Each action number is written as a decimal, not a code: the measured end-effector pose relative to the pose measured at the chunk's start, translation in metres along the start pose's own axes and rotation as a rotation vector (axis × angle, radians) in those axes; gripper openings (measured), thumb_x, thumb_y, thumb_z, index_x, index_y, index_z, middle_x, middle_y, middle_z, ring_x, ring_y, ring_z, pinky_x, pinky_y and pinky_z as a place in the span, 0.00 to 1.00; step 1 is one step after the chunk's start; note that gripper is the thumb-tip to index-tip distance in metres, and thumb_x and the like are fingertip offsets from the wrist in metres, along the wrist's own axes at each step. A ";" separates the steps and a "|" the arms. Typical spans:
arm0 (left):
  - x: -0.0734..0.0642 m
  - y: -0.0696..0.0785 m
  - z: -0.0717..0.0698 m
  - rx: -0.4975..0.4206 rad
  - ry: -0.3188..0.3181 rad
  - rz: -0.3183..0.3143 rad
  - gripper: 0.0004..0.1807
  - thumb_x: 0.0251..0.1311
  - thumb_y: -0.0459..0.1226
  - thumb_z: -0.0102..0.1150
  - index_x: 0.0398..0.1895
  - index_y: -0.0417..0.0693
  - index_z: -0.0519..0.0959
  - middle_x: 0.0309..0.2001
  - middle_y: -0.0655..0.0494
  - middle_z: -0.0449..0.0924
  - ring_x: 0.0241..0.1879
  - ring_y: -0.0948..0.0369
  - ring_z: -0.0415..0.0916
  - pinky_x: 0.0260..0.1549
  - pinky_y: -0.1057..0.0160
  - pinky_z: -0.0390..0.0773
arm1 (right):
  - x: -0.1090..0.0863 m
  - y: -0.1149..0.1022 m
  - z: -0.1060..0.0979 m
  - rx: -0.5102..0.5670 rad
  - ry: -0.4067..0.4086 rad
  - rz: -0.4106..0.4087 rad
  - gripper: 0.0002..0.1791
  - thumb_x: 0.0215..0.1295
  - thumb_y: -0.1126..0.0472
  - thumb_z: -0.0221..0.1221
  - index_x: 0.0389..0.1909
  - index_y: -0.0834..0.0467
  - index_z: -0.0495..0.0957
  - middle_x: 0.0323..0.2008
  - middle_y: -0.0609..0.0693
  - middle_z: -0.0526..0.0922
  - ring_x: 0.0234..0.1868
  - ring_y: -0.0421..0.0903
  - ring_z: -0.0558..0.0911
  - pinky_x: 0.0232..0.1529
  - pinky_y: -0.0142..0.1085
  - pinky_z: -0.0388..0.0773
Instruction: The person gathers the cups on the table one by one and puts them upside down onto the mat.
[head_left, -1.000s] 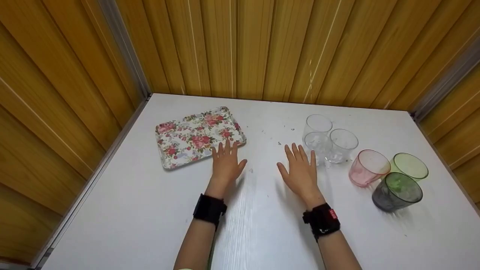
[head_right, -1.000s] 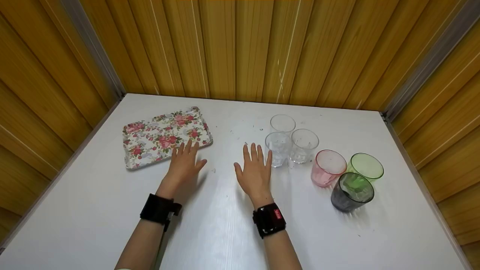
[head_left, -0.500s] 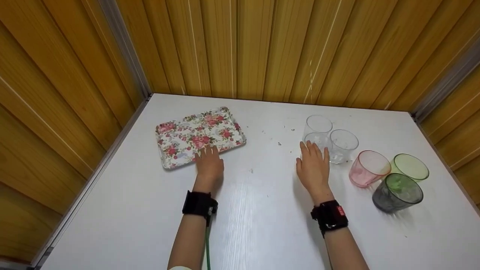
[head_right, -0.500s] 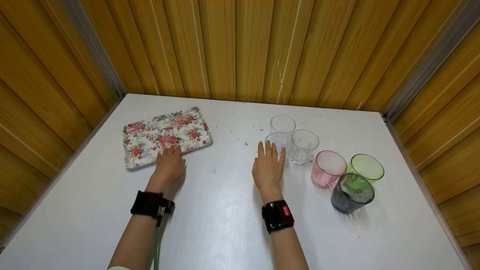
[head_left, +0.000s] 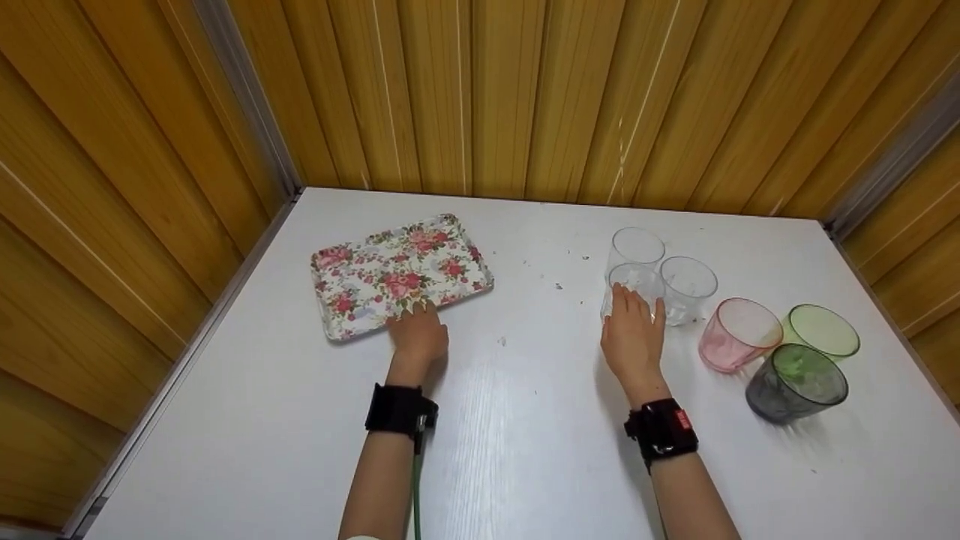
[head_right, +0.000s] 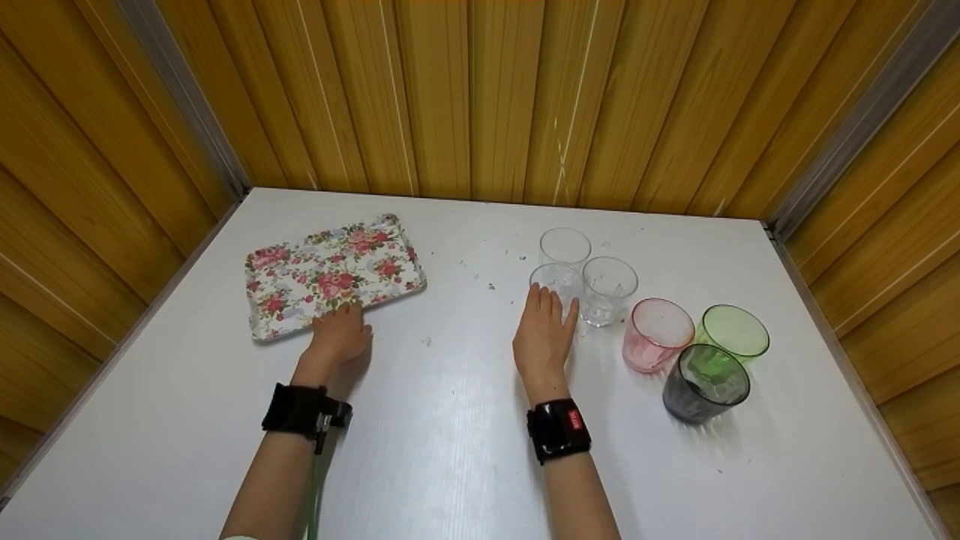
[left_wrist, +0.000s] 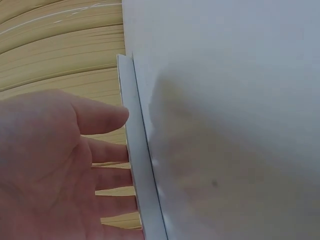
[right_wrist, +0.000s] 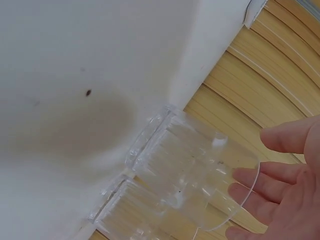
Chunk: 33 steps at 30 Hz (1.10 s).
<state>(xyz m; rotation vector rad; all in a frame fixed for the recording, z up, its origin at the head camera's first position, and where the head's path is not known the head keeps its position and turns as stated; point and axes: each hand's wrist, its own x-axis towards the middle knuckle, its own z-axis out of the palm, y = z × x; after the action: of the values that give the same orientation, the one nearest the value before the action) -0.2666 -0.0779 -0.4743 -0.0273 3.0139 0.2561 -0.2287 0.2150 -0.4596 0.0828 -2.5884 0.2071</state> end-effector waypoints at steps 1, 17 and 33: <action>0.000 0.000 -0.001 -0.004 -0.006 0.001 0.30 0.64 0.45 0.44 0.64 0.37 0.59 0.60 0.40 0.64 0.57 0.43 0.65 0.55 0.40 0.60 | 0.000 -0.001 0.000 -0.002 0.012 0.000 0.28 0.54 0.69 0.59 0.57 0.68 0.67 0.51 0.64 0.75 0.53 0.59 0.73 0.62 0.58 0.54; 0.001 -0.005 -0.015 -0.074 -0.090 0.025 0.28 0.62 0.44 0.48 0.62 0.39 0.63 0.59 0.40 0.65 0.56 0.42 0.65 0.55 0.40 0.61 | 0.023 -0.020 0.015 -0.037 0.143 -0.009 0.17 0.51 0.72 0.58 0.44 0.67 0.76 0.32 0.63 0.80 0.37 0.60 0.77 0.59 0.56 0.59; 0.004 -0.012 -0.025 -0.070 -0.052 0.129 0.19 0.60 0.35 0.50 0.55 0.39 0.70 0.52 0.40 0.70 0.48 0.44 0.71 0.42 0.45 0.74 | 0.048 -0.036 0.032 -0.025 0.159 -0.023 0.11 0.46 0.73 0.61 0.35 0.66 0.77 0.27 0.61 0.79 0.31 0.59 0.77 0.58 0.55 0.59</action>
<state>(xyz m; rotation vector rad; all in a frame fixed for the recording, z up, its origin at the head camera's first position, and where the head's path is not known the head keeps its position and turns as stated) -0.2730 -0.0939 -0.4518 0.1648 2.9575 0.3678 -0.2826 0.1738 -0.4565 0.0833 -2.4295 0.1665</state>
